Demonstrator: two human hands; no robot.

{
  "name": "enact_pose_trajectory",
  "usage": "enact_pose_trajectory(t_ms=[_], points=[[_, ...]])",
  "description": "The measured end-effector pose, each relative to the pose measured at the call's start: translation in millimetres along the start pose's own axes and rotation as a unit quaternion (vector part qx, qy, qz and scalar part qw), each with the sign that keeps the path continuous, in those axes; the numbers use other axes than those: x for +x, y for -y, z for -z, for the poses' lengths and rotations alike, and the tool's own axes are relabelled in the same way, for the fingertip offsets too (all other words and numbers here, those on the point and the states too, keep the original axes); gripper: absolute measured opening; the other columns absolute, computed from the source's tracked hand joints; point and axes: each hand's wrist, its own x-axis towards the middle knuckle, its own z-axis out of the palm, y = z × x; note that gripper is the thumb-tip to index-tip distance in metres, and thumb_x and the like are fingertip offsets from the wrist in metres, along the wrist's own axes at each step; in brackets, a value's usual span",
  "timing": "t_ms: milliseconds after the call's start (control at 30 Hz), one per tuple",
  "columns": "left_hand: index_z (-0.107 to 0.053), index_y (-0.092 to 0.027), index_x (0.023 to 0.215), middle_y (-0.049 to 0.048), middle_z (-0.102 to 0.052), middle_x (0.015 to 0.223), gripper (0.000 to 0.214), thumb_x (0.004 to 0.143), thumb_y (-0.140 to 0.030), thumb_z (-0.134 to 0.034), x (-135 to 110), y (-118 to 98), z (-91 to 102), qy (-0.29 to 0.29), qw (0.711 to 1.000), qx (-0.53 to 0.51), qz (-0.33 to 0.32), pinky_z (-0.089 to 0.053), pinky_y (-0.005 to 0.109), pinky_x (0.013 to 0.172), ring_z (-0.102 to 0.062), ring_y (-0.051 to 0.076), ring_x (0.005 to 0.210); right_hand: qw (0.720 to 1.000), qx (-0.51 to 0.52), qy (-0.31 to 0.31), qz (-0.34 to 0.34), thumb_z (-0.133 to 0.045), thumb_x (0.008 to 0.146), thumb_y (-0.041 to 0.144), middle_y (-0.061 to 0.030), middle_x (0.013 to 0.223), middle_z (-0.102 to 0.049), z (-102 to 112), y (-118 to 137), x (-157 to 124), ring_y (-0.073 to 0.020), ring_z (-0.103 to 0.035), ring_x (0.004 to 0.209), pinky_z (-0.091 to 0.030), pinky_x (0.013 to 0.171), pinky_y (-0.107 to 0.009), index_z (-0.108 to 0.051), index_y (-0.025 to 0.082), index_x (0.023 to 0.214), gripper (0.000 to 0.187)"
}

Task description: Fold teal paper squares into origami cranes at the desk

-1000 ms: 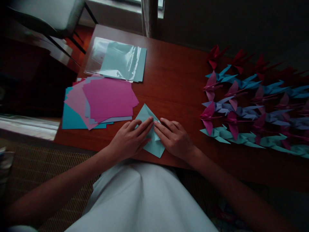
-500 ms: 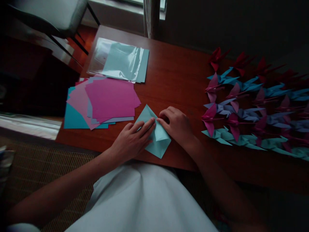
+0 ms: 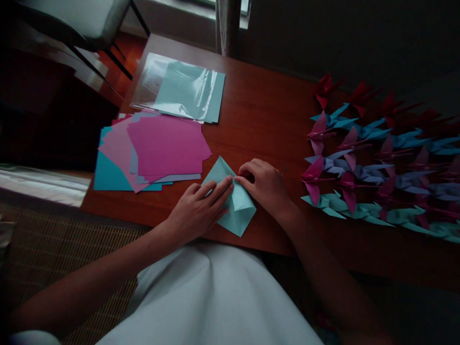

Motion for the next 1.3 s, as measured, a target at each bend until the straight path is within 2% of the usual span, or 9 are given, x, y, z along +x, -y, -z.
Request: enact_pose_trajectory(t_ms=[200, 500, 700, 933, 1167, 1300], points=[[-0.043, -0.014, 0.151, 0.0095, -0.033, 0.165, 0.051, 0.106, -0.035, -0.036, 0, -1, -0.1, -0.006, 1.000, 0.000, 0.003, -0.050, 0.042, 0.084, -0.049, 0.027, 0.124, 0.998, -0.048, -0.026, 0.005, -0.071, 0.090, 0.034, -0.0036, 0.081, -0.069, -7, 1, 16, -0.0222, -0.060, 0.080, -0.043, 0.075, -0.035, -0.064, 0.022, 0.076, 0.019], [-0.044, -0.014, 0.151, 0.0089, -0.035, 0.164, 0.049, 0.106, -0.032, -0.037, 0, -2, -0.6, -0.011, 1.000, -0.011, 0.009, -0.050, 0.043, 0.084, -0.050, 0.027, 0.124, 0.996, -0.085, -0.040, -0.008, -0.070, 0.090, 0.039, -0.0051, 0.085, -0.070, -17, 11, 61, -0.0240, -0.058, 0.084, -0.039, 0.071, -0.035, -0.064, 0.023, 0.077, 0.022], [-0.046, -0.016, 0.150, 0.0094, -0.035, 0.164, 0.049, 0.104, -0.032, -0.041, 0, -2, 0.3, -0.011, 1.000, -0.020, 0.012, -0.050, 0.044, 0.085, -0.050, 0.028, 0.124, 0.995, -0.088, -0.053, -0.016, -0.071, 0.088, 0.044, -0.0046, 0.082, -0.068, -21, 11, 71, -0.0234, -0.056, 0.081, -0.035, 0.067, -0.034, -0.061, 0.022, 0.074, 0.028], [-0.046, -0.017, 0.150, 0.0087, -0.036, 0.164, 0.049, 0.104, -0.033, -0.041, 0, -2, 0.7, -0.016, 0.999, -0.026, 0.021, -0.049, 0.044, 0.087, -0.049, 0.028, 0.125, 0.997, -0.035, -0.064, 0.013, -0.063, 0.095, 0.040, -0.0039, 0.081, -0.068, -16, 2, 57, -0.0210, -0.058, 0.080, -0.040, 0.075, -0.035, -0.062, 0.021, 0.077, 0.026], [-0.047, -0.018, 0.149, 0.0095, -0.038, 0.162, 0.049, 0.103, -0.035, -0.042, -2, -2, -1.6, -0.030, 0.998, -0.037, 0.034, -0.047, 0.045, 0.088, -0.050, 0.029, 0.123, 0.998, -0.053, -0.036, 0.028, -0.071, 0.089, 0.033, -0.0038, 0.081, -0.066, -6, -2, 13, -0.0225, -0.057, 0.080, -0.042, 0.073, -0.035, -0.061, 0.023, 0.077, 0.019], [-0.046, -0.018, 0.150, 0.0087, -0.039, 0.162, 0.050, 0.103, -0.034, -0.042, -3, 0, -0.5, -0.031, 0.998, -0.038, 0.029, -0.047, 0.045, 0.088, -0.050, 0.030, 0.123, 0.998, -0.053, -0.016, 0.044, -0.072, 0.089, 0.033, -0.0036, 0.082, -0.066, -1, -6, 3, -0.0226, -0.057, 0.082, -0.043, 0.075, -0.035, -0.062, 0.023, 0.080, 0.017]])
